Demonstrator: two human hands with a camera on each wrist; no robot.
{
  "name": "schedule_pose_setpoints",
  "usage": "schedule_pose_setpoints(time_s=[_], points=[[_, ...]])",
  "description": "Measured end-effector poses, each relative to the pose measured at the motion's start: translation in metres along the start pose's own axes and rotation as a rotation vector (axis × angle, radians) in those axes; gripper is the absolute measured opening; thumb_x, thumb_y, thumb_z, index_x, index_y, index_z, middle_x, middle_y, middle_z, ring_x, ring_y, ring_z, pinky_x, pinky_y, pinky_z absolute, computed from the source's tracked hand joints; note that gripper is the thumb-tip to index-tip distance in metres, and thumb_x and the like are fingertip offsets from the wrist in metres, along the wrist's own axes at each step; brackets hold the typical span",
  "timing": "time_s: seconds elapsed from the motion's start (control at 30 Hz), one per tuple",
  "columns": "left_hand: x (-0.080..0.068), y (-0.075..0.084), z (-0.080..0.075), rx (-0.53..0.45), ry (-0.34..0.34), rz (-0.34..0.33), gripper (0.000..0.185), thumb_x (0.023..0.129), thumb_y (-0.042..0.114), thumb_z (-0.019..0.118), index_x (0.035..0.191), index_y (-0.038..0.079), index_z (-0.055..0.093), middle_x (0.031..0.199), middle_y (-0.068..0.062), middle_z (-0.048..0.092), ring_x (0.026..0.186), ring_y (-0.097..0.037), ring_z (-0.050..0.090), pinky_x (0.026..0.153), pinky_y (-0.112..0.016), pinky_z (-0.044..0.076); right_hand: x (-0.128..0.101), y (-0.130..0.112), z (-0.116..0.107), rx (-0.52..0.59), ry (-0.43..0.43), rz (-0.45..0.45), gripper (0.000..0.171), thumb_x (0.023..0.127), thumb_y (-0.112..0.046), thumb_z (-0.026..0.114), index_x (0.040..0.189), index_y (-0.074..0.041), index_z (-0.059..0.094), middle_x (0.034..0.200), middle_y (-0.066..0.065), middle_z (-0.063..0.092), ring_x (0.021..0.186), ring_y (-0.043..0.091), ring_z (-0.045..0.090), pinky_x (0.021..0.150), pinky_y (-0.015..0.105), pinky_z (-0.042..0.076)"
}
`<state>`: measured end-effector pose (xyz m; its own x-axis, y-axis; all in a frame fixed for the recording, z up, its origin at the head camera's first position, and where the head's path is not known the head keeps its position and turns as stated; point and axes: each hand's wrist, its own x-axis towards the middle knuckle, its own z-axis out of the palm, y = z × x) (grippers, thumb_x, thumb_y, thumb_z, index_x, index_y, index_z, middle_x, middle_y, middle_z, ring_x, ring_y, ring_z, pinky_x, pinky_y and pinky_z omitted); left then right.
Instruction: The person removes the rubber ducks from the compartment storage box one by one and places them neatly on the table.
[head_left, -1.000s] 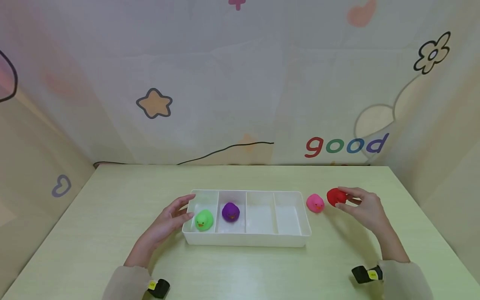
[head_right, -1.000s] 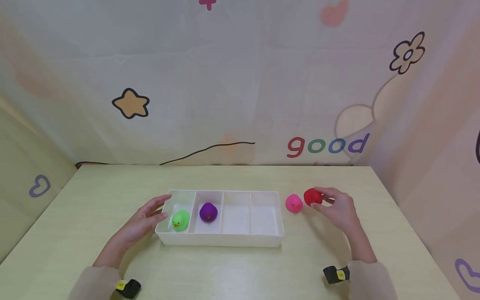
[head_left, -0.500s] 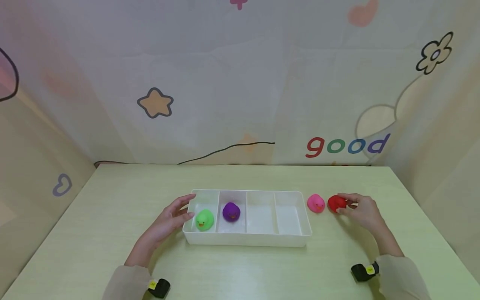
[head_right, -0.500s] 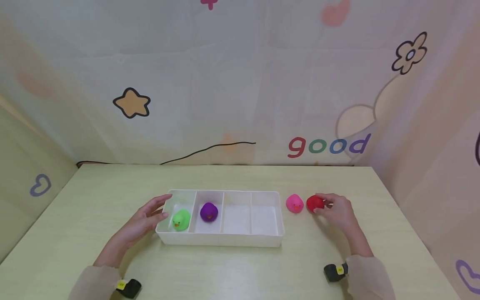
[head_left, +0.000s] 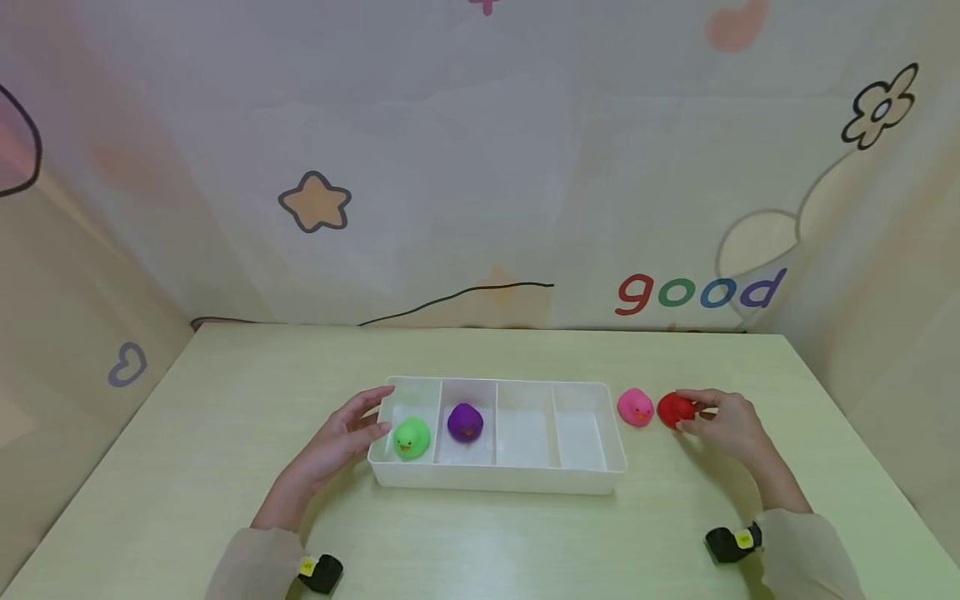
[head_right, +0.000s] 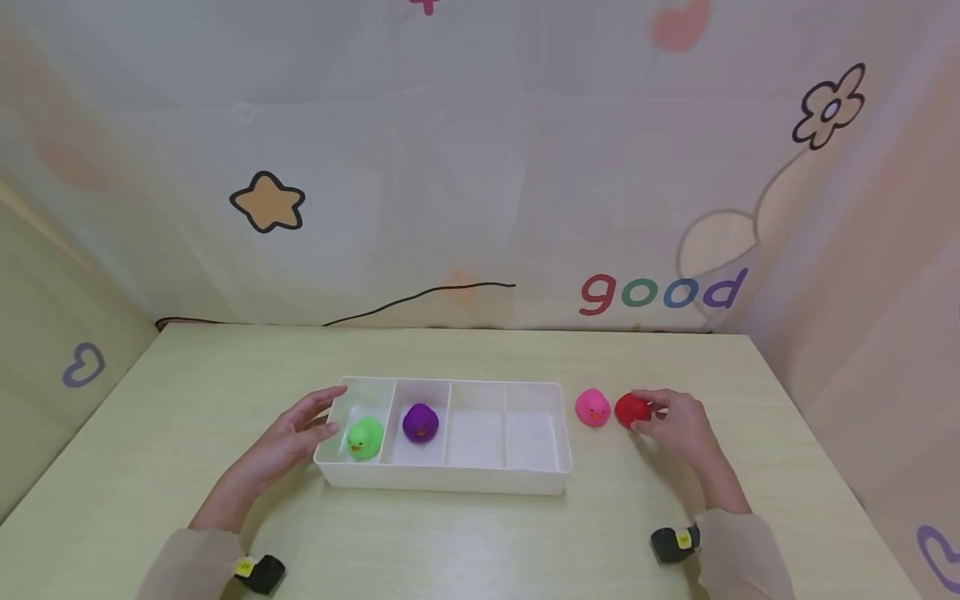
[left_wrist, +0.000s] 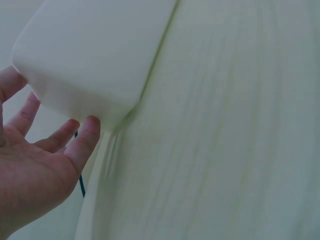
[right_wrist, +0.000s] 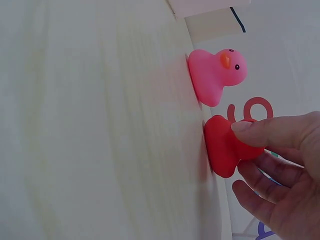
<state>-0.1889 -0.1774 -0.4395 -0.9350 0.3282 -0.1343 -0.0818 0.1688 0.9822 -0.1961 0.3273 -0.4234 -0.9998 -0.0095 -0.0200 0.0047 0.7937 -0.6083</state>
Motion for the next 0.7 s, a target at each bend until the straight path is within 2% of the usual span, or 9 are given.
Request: schedule_pose_setpoints(time_s=[0.2, 0.5, 0.7], points=[[0.001, -0.001, 0.000, -0.011, -0.006, 0.012, 0.056, 0.088, 0.022, 0.060, 0.139, 0.018, 0.035, 0.145, -0.014, 0.025, 0.128, -0.037, 0.033, 0.097, -0.050, 0.037, 0.000, 0.002, -0.001, 0.002, -0.001, -0.016, 0.046, 0.078, -0.007, 0.069, 0.119, 0.007, 0.055, 0.113, 0.030, 0.053, 0.099, 0.041, 0.049, 0.078, 0.045, 0.050], [0.002, -0.001, 0.002, -0.005, -0.001, -0.001, 0.057, 0.088, 0.022, 0.060, 0.138, 0.017, 0.035, 0.146, -0.014, 0.024, 0.129, -0.039, 0.030, 0.098, -0.052, 0.034, -0.007, -0.001, -0.005, 0.087, 0.056, -0.075, 0.052, 0.079, -0.008, 0.069, 0.124, 0.007, 0.050, 0.125, 0.029, 0.045, 0.105, 0.041, 0.048, 0.086, 0.047, 0.043], [0.001, 0.000, 0.001, 0.001, 0.003, 0.003, 0.056, 0.088, 0.021, 0.060, 0.138, 0.017, 0.035, 0.146, -0.014, 0.024, 0.129, -0.040, 0.029, 0.098, -0.054, 0.033, -0.012, -0.008, -0.002, 0.088, 0.143, -0.143, 0.047, 0.078, -0.003, 0.069, 0.121, 0.007, 0.053, 0.122, 0.027, 0.049, 0.107, 0.040, 0.048, 0.083, 0.042, 0.043]])
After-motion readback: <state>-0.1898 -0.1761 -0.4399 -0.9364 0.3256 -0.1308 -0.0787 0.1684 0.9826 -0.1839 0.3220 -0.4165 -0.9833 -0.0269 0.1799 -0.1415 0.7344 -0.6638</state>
